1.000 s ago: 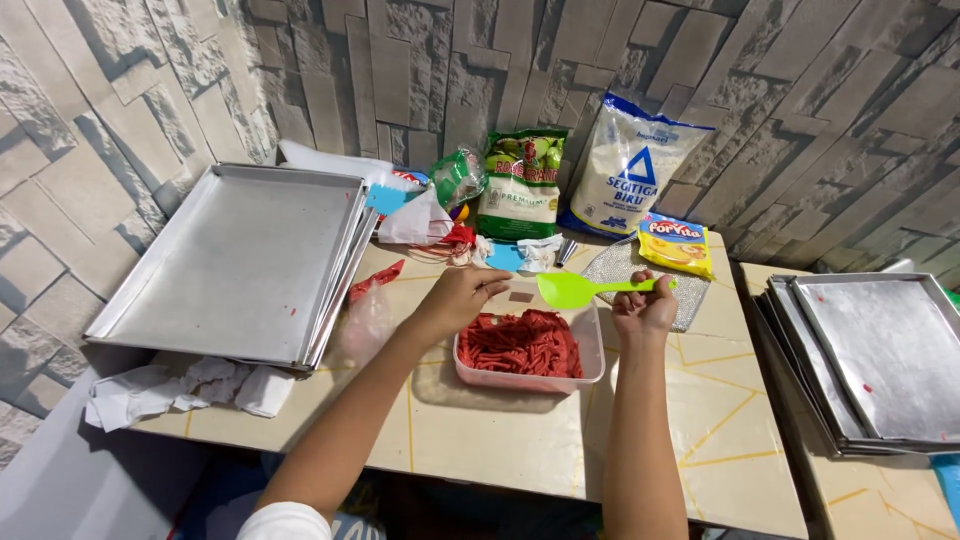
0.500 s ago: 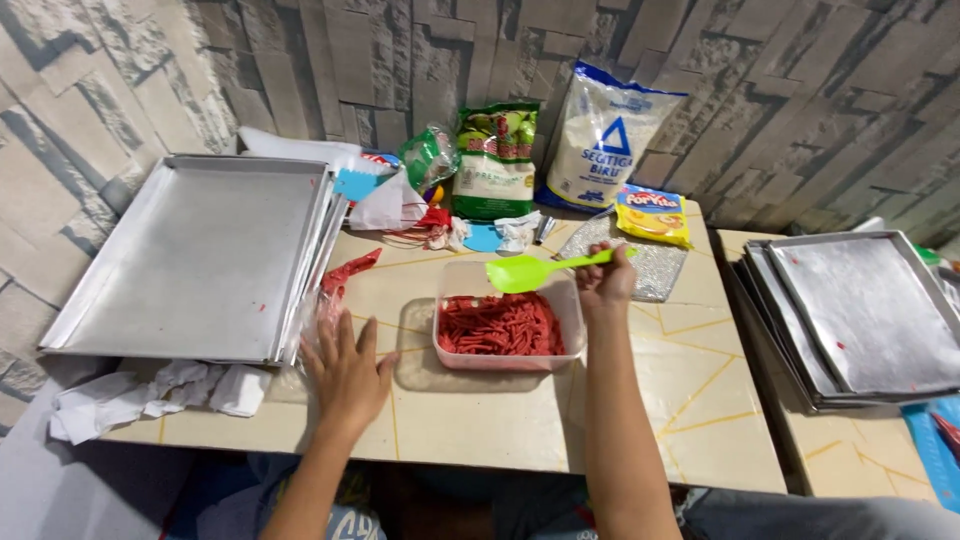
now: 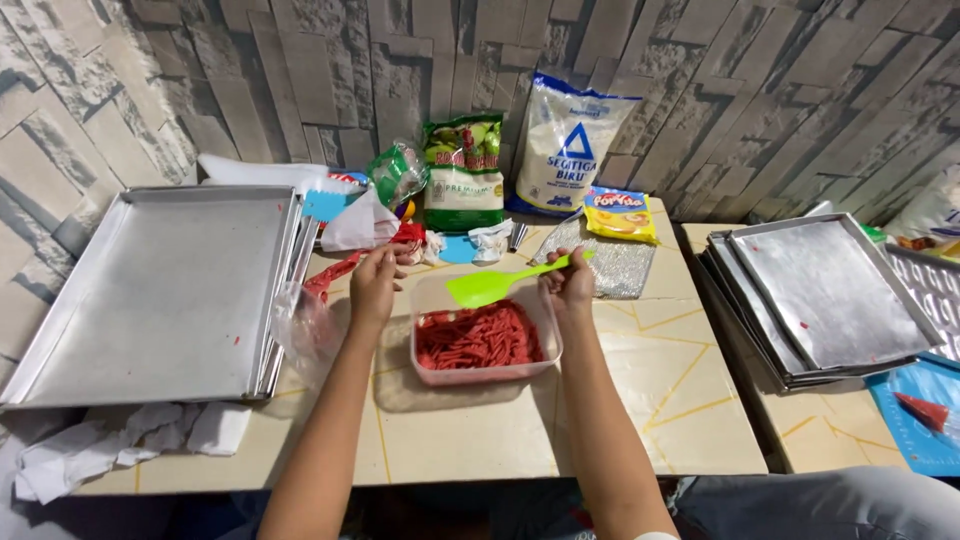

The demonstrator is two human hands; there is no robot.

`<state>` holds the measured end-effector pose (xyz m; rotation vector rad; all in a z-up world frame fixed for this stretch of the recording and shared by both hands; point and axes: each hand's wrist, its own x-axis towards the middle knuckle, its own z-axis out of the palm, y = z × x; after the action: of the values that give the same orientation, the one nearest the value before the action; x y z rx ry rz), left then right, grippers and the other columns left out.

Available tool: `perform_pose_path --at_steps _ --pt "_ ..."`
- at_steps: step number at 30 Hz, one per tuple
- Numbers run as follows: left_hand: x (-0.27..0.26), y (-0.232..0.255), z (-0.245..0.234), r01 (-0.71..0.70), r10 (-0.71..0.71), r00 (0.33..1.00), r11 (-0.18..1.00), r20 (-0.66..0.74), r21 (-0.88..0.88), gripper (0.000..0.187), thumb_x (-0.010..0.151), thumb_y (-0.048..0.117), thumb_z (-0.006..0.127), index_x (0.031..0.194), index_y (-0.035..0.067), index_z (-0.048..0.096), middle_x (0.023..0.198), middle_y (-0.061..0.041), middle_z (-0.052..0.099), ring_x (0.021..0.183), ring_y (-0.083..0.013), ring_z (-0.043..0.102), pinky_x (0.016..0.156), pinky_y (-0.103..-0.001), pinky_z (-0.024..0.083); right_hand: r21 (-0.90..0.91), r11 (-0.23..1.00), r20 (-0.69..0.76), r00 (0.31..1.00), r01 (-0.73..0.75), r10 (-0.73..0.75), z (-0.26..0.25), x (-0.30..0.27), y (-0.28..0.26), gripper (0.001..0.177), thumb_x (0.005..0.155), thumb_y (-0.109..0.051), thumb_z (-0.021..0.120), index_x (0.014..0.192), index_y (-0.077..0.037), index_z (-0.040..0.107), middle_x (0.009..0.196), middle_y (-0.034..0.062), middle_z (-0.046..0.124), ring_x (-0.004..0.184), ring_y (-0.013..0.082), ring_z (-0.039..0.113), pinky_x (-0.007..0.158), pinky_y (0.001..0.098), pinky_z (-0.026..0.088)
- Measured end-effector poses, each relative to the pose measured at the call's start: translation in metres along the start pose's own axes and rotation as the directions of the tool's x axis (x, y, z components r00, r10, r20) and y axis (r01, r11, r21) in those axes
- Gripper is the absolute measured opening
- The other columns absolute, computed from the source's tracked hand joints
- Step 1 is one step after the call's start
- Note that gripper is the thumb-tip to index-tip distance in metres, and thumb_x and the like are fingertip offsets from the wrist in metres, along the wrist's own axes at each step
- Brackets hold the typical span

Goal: Mixing a red dough-like substance in a plastic container using a green spatula

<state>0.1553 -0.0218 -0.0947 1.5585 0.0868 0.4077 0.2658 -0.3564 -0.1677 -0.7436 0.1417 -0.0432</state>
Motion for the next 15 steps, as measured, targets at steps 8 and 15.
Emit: perform_pose_path --at_steps 8,15 --pt "0.016 -0.065 -0.007 0.534 -0.078 0.795 0.562 0.602 -0.632 0.065 0.098 0.05 0.05 0.139 0.0 0.051 0.126 -0.023 0.065 0.111 -0.0323 0.067 0.09 -0.042 0.054 -0.039 0.996 0.036 0.996 -0.079 0.081 0.06 -0.049 0.034 0.042 0.109 -0.051 0.04 0.101 -0.013 0.056 0.078 0.0051 0.061 0.043 0.0024 0.029 0.034 0.0149 0.02" --pt "0.022 -0.062 -0.022 0.639 0.134 0.457 0.638 0.88 -0.429 0.086 0.082 0.051 0.061 0.142 -0.009 0.049 0.138 -0.029 0.057 0.126 -0.0356 0.059 0.106 -0.047 0.045 -0.036 0.992 0.251 0.962 0.122 -0.11 0.079 -0.066 0.006 0.049 0.106 -0.06 0.033 0.109 -0.016 0.053 0.081 0.0084 0.062 0.045 0.0064 0.035 0.038 0.018 0.03"
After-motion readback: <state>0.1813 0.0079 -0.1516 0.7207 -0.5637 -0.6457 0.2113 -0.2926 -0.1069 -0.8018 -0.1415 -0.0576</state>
